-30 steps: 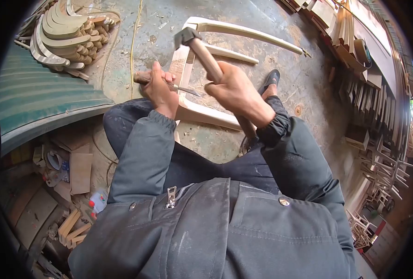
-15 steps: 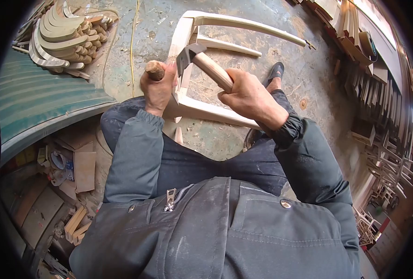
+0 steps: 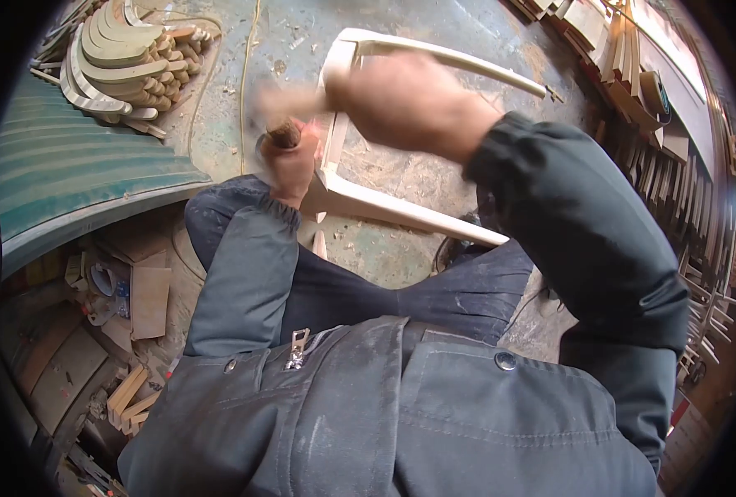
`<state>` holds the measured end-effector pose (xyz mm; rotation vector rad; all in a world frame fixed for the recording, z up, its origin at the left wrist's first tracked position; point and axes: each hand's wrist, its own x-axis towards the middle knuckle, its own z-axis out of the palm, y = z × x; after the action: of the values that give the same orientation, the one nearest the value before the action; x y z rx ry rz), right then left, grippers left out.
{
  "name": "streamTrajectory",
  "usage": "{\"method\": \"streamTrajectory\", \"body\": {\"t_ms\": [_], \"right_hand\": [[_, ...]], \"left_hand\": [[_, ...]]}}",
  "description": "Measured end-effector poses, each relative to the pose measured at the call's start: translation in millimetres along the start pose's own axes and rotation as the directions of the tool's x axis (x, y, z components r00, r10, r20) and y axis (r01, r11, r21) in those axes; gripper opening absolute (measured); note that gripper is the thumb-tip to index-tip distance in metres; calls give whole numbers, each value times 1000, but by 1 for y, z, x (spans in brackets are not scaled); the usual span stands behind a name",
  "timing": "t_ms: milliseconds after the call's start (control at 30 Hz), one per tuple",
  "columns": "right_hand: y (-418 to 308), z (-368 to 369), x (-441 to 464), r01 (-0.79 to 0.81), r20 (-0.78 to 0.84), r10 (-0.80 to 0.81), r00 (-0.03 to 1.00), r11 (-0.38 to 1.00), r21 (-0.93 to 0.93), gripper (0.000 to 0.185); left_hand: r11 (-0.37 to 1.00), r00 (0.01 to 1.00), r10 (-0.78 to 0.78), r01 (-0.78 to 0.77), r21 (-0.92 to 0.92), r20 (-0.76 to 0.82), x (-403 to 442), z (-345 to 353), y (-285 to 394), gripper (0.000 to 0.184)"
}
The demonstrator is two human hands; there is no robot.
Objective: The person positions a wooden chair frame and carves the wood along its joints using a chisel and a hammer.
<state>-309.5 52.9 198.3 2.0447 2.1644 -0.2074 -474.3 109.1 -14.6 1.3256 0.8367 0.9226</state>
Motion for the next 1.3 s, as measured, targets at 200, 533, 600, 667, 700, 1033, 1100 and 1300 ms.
{"method": "streamTrajectory", "body": {"t_ms": [200, 533, 600, 667, 700, 1033, 1100, 1300], "right_hand": [[-13, -53, 24, 64, -293, 79, 953, 892, 448, 9], [-16, -38, 20, -17, -205, 90, 975, 943, 333, 15], [-31, -38, 18, -72, -173, 160, 972, 899, 431, 15], [-14, -11, 10, 2, 84, -13, 996, 992, 127, 15], [-11, 7, 4, -41, 239, 12, 971, 992, 118, 13], [12, 42, -78, -435, 284, 514, 809, 200, 878, 22], [16, 50, -85, -448, 276, 502, 820, 262, 855, 22], [4, 56, -80, -334, 176, 365, 914, 430, 839, 24]], "left_hand": [[982, 997, -12, -2, -189, -75, -8, -2, 2, 20], [937, 955, -153, 59, -343, -255, -11, 3, 4, 23], [919, 946, -220, 119, -376, -239, -13, 1, -7, 22], [960, 992, -76, 45, -275, -103, -15, 6, -15, 20], [984, 990, -120, 128, -120, 76, -8, -4, -31, 18], [974, 988, -43, 8, -224, -150, -3, -10, 34, 25], [984, 990, -45, 21, -177, -132, -10, -4, 24, 24], [963, 990, -53, 17, -269, -127, -9, -5, 22, 25]]}}
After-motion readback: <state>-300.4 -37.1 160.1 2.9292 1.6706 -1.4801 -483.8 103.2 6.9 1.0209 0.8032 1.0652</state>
